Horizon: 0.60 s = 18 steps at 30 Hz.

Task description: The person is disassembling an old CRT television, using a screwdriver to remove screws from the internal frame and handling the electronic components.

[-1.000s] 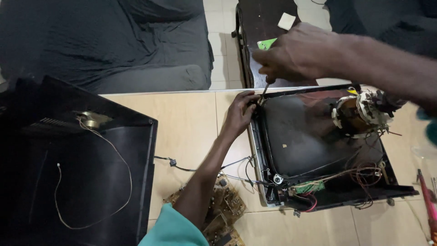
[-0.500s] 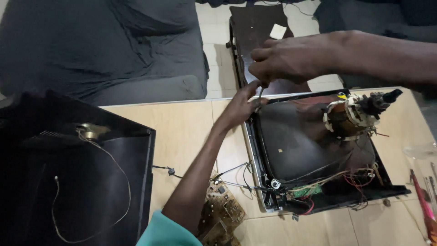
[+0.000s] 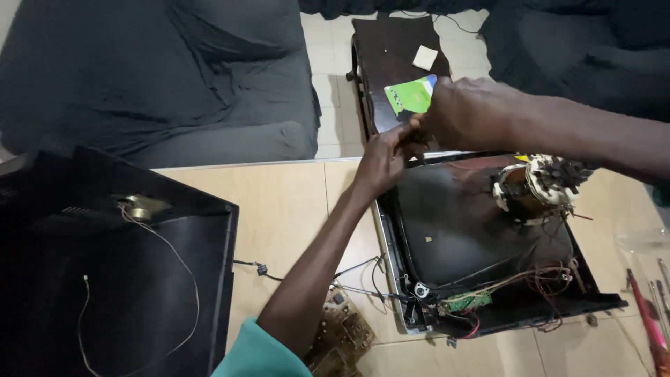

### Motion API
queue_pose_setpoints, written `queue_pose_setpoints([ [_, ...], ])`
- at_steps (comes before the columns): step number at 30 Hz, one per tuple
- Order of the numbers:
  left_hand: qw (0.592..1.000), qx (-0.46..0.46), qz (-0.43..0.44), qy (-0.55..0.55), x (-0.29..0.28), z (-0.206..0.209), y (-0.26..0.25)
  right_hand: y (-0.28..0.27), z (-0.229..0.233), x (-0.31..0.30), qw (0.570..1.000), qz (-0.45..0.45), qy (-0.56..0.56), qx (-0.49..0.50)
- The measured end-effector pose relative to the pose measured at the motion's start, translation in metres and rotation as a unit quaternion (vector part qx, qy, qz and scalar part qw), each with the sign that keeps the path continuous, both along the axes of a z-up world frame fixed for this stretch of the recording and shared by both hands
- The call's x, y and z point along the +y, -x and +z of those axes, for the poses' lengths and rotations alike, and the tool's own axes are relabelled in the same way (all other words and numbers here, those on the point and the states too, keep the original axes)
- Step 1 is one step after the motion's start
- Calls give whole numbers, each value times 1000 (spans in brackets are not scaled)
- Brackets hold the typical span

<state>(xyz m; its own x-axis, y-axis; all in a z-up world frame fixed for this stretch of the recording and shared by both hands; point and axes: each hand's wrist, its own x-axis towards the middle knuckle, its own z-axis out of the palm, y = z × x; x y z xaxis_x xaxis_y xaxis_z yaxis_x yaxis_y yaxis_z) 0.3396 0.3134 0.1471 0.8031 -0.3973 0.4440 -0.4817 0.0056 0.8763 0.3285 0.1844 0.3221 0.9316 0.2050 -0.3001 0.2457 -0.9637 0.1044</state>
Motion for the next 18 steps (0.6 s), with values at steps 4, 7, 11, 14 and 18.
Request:
queue_pose_setpoints([
  [4,999,35,-29,17,-6,-3,-4,-10,3,-12,997,1,-55,62],
  [7,988,84,-127,26,6,9,-12,-16,6,-31,980,135,-98,108],
  [11,955,112,-273,17,25,31,-34,-27,7,-33,948,278,-73,134],
  [14,967,93,-239,-15,23,37,-29,-32,10,-29,902,372,-150,159],
  [18,990,42,-112,-73,11,47,-10,-24,-3,-43,922,373,-33,97],
])
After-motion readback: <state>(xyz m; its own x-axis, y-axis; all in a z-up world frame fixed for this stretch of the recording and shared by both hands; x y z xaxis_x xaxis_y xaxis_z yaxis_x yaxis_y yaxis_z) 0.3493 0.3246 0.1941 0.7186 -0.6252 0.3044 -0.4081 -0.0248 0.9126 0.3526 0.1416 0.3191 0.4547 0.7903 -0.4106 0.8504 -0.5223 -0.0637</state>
